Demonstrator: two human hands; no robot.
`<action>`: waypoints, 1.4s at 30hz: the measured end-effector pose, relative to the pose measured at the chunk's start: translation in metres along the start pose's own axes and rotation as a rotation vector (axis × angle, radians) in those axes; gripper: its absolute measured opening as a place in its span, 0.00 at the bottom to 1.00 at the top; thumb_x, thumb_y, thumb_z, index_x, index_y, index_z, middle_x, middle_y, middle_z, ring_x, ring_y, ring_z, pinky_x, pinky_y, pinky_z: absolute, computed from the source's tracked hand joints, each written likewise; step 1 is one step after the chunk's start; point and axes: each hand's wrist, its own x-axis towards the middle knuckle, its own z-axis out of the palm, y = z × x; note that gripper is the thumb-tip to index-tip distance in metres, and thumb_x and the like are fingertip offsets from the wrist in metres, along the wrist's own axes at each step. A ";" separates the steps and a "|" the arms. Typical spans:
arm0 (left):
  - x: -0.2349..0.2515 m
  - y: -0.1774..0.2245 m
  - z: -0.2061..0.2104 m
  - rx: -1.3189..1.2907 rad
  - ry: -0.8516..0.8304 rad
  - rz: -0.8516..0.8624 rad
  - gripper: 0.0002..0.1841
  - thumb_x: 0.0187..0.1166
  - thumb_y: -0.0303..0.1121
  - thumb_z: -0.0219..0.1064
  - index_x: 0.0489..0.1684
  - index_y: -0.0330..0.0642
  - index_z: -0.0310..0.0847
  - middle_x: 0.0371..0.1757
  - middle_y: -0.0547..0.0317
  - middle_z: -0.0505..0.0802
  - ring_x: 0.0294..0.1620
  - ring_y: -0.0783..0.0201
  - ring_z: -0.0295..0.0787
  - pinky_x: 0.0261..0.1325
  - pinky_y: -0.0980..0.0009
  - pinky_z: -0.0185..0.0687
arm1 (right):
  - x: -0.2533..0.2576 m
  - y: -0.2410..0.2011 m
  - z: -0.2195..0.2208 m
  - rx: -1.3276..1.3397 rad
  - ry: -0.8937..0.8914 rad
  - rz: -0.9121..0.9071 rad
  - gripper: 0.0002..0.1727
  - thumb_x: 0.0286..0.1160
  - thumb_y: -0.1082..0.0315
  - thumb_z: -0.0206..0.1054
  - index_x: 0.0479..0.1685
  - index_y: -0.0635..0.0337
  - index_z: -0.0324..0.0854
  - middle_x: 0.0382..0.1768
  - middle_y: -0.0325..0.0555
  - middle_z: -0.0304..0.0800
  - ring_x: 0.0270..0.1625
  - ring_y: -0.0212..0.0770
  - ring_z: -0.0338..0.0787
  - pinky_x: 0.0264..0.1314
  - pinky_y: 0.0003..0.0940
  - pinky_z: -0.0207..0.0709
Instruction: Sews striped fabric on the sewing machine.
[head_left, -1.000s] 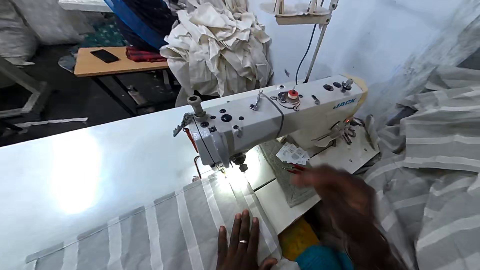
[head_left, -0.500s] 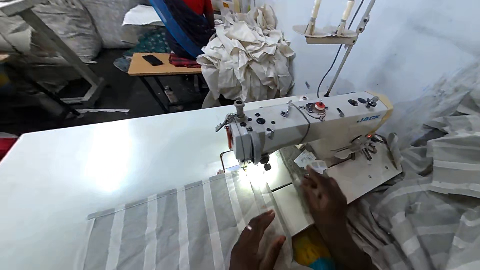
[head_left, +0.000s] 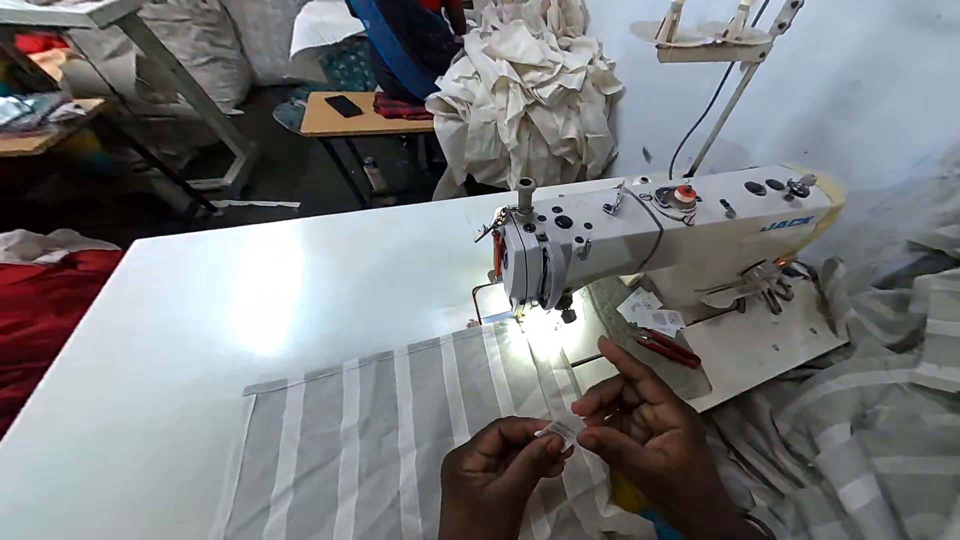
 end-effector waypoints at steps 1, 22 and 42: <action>0.000 -0.001 0.000 0.025 -0.004 0.023 0.06 0.71 0.19 0.75 0.40 0.36 0.92 0.35 0.58 0.98 0.33 0.67 0.97 0.41 0.70 0.96 | 0.002 -0.002 0.001 0.029 -0.013 0.036 0.42 0.70 0.67 0.78 0.87 0.64 0.63 0.43 0.43 0.94 0.40 0.32 0.93 0.42 0.24 0.89; 0.039 -0.054 -0.030 0.575 0.031 0.424 0.32 0.72 0.42 0.78 0.74 0.38 0.76 0.54 0.60 0.93 0.46 0.70 0.93 0.45 0.73 0.92 | 0.020 0.042 0.015 0.214 0.182 0.375 0.40 0.66 0.80 0.77 0.84 0.61 0.68 0.32 0.47 0.91 0.31 0.38 0.92 0.36 0.30 0.90; 0.146 -0.081 -0.082 1.440 -0.293 0.975 0.12 0.78 0.36 0.63 0.36 0.50 0.96 0.45 0.61 0.97 0.50 0.59 0.95 0.51 0.62 0.88 | 0.042 0.087 0.026 -1.037 -0.167 0.141 0.14 0.73 0.69 0.66 0.52 0.60 0.93 0.34 0.51 0.89 0.35 0.48 0.91 0.36 0.44 0.87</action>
